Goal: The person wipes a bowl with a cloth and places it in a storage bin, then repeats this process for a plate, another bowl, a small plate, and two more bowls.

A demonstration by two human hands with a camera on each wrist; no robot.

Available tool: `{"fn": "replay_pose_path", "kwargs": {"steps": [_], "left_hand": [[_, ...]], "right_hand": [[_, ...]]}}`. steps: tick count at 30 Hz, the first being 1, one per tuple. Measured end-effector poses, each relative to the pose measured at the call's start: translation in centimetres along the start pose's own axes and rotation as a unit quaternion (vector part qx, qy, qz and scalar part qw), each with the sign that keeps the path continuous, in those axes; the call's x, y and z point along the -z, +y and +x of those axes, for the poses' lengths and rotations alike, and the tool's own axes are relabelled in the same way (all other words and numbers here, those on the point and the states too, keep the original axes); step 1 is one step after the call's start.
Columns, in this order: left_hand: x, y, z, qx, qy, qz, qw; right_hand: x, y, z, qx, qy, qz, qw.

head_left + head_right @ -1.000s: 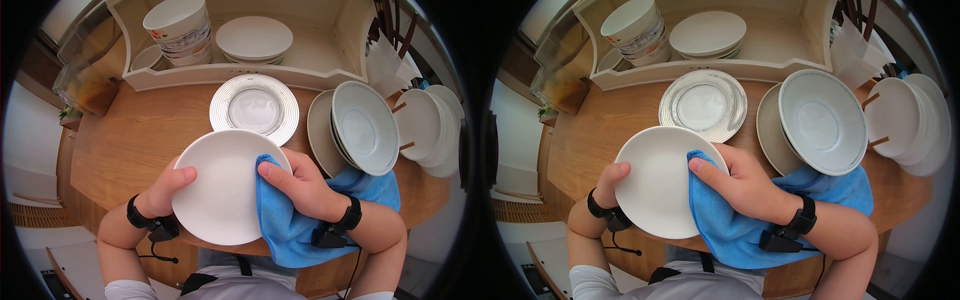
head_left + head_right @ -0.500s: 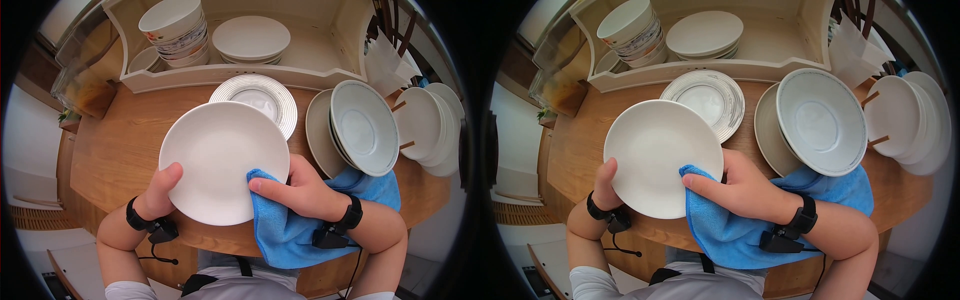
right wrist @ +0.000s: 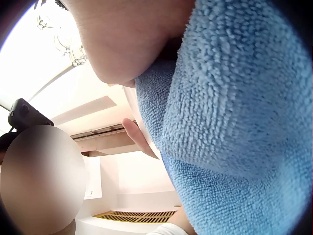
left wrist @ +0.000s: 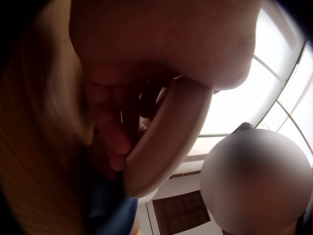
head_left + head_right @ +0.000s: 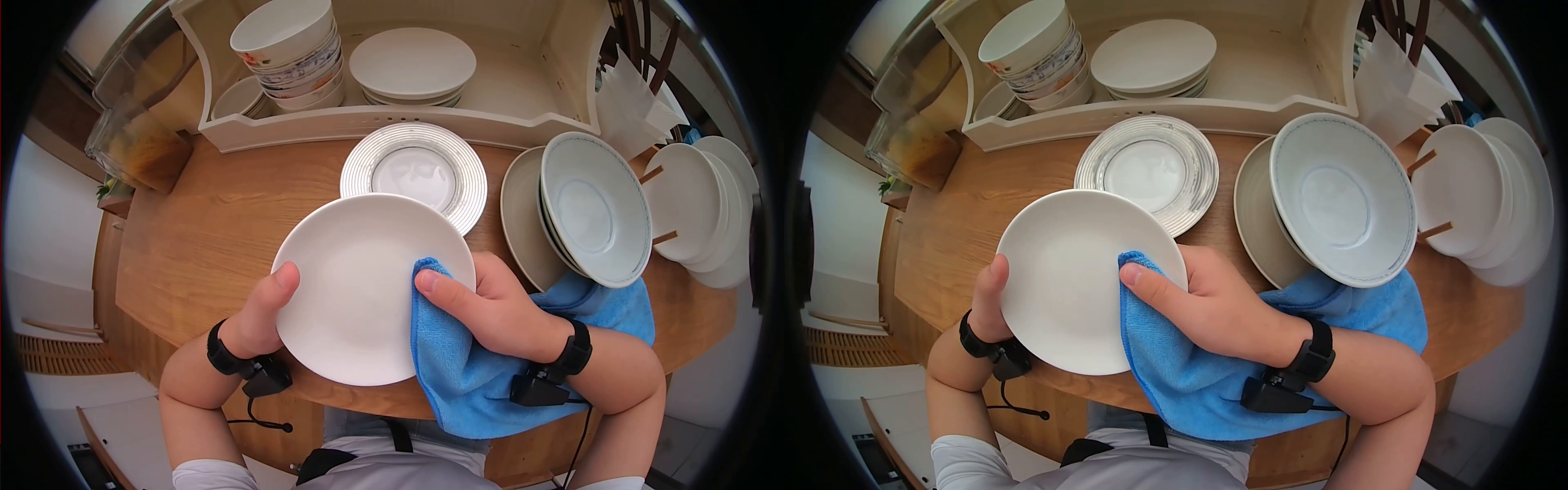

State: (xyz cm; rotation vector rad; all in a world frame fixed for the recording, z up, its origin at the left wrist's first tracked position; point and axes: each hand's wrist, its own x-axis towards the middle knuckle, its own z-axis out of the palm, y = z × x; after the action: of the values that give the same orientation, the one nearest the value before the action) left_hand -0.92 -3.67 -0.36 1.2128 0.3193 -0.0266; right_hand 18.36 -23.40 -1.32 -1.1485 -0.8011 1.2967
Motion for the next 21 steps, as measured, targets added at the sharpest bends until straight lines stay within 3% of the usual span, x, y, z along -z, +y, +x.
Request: {"fn": "replay_pose_path", "kwargs": {"steps": [7,9,14,17,19,21], "left_hand": [[-0.58,-0.06,-0.16,-0.013,0.034,-0.028,0.999],[-0.47,-0.08,0.05,-0.021,0.036,-0.031,0.999],[-0.56,-0.38,0.07,-0.028,0.048,-0.054,0.997],[-0.86,-0.73,-0.04,-0.032,0.063,-0.025,0.997],[-1.05,-0.52,-0.13,-0.035,0.064,0.088,0.993],[-0.99,-0.5,-0.19,-0.046,0.054,0.075,0.995]], "right_hand": [[0.17,-0.01,0.02,-0.021,-0.01,0.02,1.0],[0.23,0.33,0.13,0.03,-0.012,0.004,0.999],[0.51,0.23,0.32,0.033,-0.013,-0.029,0.999],[0.55,0.46,0.42,0.063,-0.013,-0.06,0.996],[0.53,0.49,0.49,0.074,-0.018,-0.075,0.994],[0.48,0.36,0.48,0.082,-0.027,-0.073,0.994]]}}
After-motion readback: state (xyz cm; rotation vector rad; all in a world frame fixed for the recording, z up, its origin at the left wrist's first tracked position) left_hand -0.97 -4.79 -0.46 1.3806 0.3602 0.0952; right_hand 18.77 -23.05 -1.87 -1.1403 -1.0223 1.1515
